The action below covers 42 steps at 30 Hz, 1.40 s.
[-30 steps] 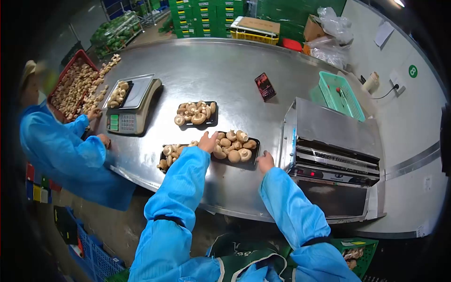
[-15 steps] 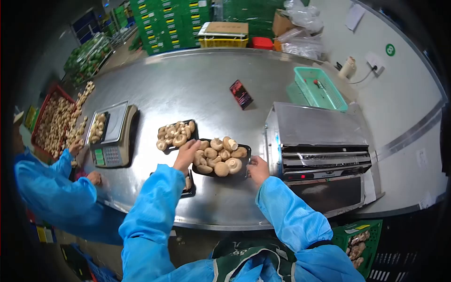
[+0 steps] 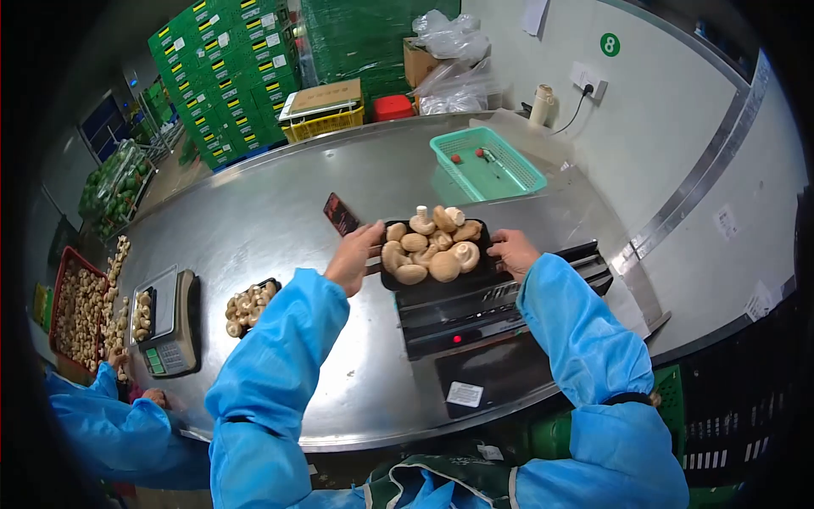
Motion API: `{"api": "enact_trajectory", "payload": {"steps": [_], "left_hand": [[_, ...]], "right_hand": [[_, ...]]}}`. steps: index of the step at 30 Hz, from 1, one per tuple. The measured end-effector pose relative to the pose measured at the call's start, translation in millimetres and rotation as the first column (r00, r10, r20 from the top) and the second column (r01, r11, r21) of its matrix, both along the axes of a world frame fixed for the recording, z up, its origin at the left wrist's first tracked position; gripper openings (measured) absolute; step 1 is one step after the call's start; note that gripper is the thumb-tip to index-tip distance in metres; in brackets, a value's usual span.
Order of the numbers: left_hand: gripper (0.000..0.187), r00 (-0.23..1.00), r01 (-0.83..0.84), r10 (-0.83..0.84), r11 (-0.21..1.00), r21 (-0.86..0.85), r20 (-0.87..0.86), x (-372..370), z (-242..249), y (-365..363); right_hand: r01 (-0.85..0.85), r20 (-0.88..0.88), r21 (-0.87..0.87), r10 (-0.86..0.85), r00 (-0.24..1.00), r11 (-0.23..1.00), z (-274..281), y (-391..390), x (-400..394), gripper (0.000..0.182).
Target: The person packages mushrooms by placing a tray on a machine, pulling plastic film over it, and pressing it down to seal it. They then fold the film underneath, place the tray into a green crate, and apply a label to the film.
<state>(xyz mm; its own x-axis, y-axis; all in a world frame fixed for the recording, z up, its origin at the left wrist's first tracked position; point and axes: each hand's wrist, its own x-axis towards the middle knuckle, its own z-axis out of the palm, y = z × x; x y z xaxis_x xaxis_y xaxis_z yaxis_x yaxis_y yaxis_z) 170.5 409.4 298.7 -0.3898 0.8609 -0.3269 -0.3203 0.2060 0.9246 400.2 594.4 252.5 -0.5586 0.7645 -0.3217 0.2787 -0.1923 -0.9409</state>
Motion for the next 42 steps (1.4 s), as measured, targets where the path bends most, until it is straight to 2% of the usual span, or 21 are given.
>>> {"api": "enact_trajectory", "payload": {"steps": [7, 10, 12, 14, 15, 16, 17, 18, 19, 22, 24, 26, 28, 29, 30, 31, 32, 33, 36, 41, 42], "left_hand": [[0.048, 0.999, -0.033, 0.037, 0.99, -0.139, 0.029, 53.9, -36.8, 82.8], [0.05, 0.999, -0.042, 0.043, 0.993, -0.111, 0.004, 65.5, -38.6, 76.3], [0.048, 0.969, -0.126, 0.092, 0.982, -0.141, -0.227, 66.9, -35.4, 52.4], [0.042, 0.626, -0.018, 0.016, 1.0, 0.006, -0.78, 63.0, -32.8, 11.4], [0.041, 0.238, 0.088, 0.016, 0.995, 0.038, -0.971, 63.4, -28.5, -6.3], [0.044, 0.041, 0.205, -0.128, 0.972, -0.117, -0.991, 65.1, -14.2, -20.7], [0.045, -0.112, 0.28, -0.185, 0.937, -0.21, -0.976, 64.6, -13.4, -27.8], [0.046, -0.266, 0.34, -0.226, 0.887, -0.311, -0.937, 65.7, -12.0, -33.2], [0.046, -0.266, 0.33, -0.233, 0.89, -0.316, -0.935, 67.4, -12.5, -33.4], [0.05, -0.461, 0.404, -0.362, 0.728, -0.555, -0.81, 69.9, -17.1, -12.6], [0.052, -0.483, 0.483, -0.322, 0.678, -0.555, -0.814, 73.6, -17.8, 3.0], [0.046, -0.512, 0.544, -0.243, 0.651, -0.53, -0.824, 70.3, -35.5, 10.2], [0.033, -0.329, 0.544, -0.294, 0.717, -0.435, -0.897, 74.4, -41.9, 11.5], [0.023, 0.065, 0.547, -0.235, 0.821, -0.162, -0.97, 79.2, -51.2, 9.7], [0.013, 0.449, 0.438, -0.128, 0.894, 0.093, -0.884, 86.3, -61.4, 5.6], [0.011, 0.763, 0.222, -0.082, 0.965, 0.14, -0.641, 97.7, -57.1, -2.4], [0.011, 0.913, 0.057, 0.003, 0.989, 0.136, -0.407, 111.5, -49.2, -15.1], [0.01, 0.944, 0.038, 0.037, 0.974, 0.223, -0.326, 127.0, -43.5, -28.6], [0.008, 0.985, -0.091, 0.139, 0.919, 0.383, -0.098, 141.0, -14.6, -56.2], [0.004, 0.797, 0.148, 0.364, 0.656, 0.74, -0.482, 105.4, 95.6, -25.5], [0.007, 0.708, 0.247, 0.427, 0.597, 0.763, -0.563, 93.7, 105.3, 0.2]], "right_hand": [[-0.051, 0.13, 0.073, 0.042, 0.991, 0.996, -21.7, 88.2, 51.1, 0.027], [-0.216, 0.099, 0.117, 0.205, 0.974, 0.969, -27.0, 106.7, 64.7, 0.025], [-0.313, 0.143, 0.52, 0.28, 0.949, 0.795, -16.9, 110.5, 90.4, 0.024], [-0.442, 0.28, 0.791, 0.391, 0.876, 0.423, 9.3, 114.3, 127.5, 0.024], [-0.544, 0.413, 0.795, 0.418, 0.809, 0.268, 15.9, 116.0, 148.8, 0.027], [-0.629, 0.54, 0.77, 0.417, 0.731, 0.106, 19.1, 118.7, 165.0, 0.031], [-0.631, 0.537, 0.769, 0.432, 0.725, 0.103, 20.3, 122.4, 172.9, 0.031], [-0.658, 0.627, 0.747, 0.432, 0.648, -0.097, 20.9, 124.4, 178.8, 0.035], [-0.654, 0.71, 0.697, 0.406, 0.575, -0.295, 20.9, 124.5, 180.2, 0.04], [-0.664, 0.798, 0.596, 0.425, 0.428, -0.451, 20.5, 122.1, 161.5, 0.047], [-0.62, 0.767, 0.638, 0.451, 0.457, -0.457, 13.2, 117.5, 148.6, 0.04], [-0.632, 0.661, 0.718, 0.57, 0.488, -0.291, -5.3, 110.8, 142.9, 0.03], [-0.645, 0.294, 0.704, 0.704, 0.646, 0.298, -17.0, 93.9, 140.5, 0.01], [-0.605, 0.062, 0.441, 0.65, 0.758, 0.663, -11.6, 85.7, 138.7, 0.009], [-0.483, -0.118, 0.058, 0.486, 0.866, 0.874, -5.9, 78.3, 140.0, 0.009], [-0.476, -0.115, 0.059, 0.48, 0.87, 0.877, -5.9, 73.5, 145.5, 0.009], [-0.368, -0.339, -0.096, 0.317, 0.886, 0.925, -6.9, 69.1, 151.8, 0.011], [-0.285, -0.523, -0.263, 0.112, 0.845, 0.922, -5.6, 67.3, 155.9, 0.012], [-0.25, -0.65, -0.258, 0.024, 0.76, 0.933, 26.0, 48.8, 182.5, 0.012], [-0.045, -0.862, 0.167, 0.168, 0.477, 0.985, 122.0, 52.7, 157.0, 0.012], [0.095, -0.739, 0.404, 0.264, 0.62, 0.91, 127.5, 67.5, 139.0, 0.015]]}}
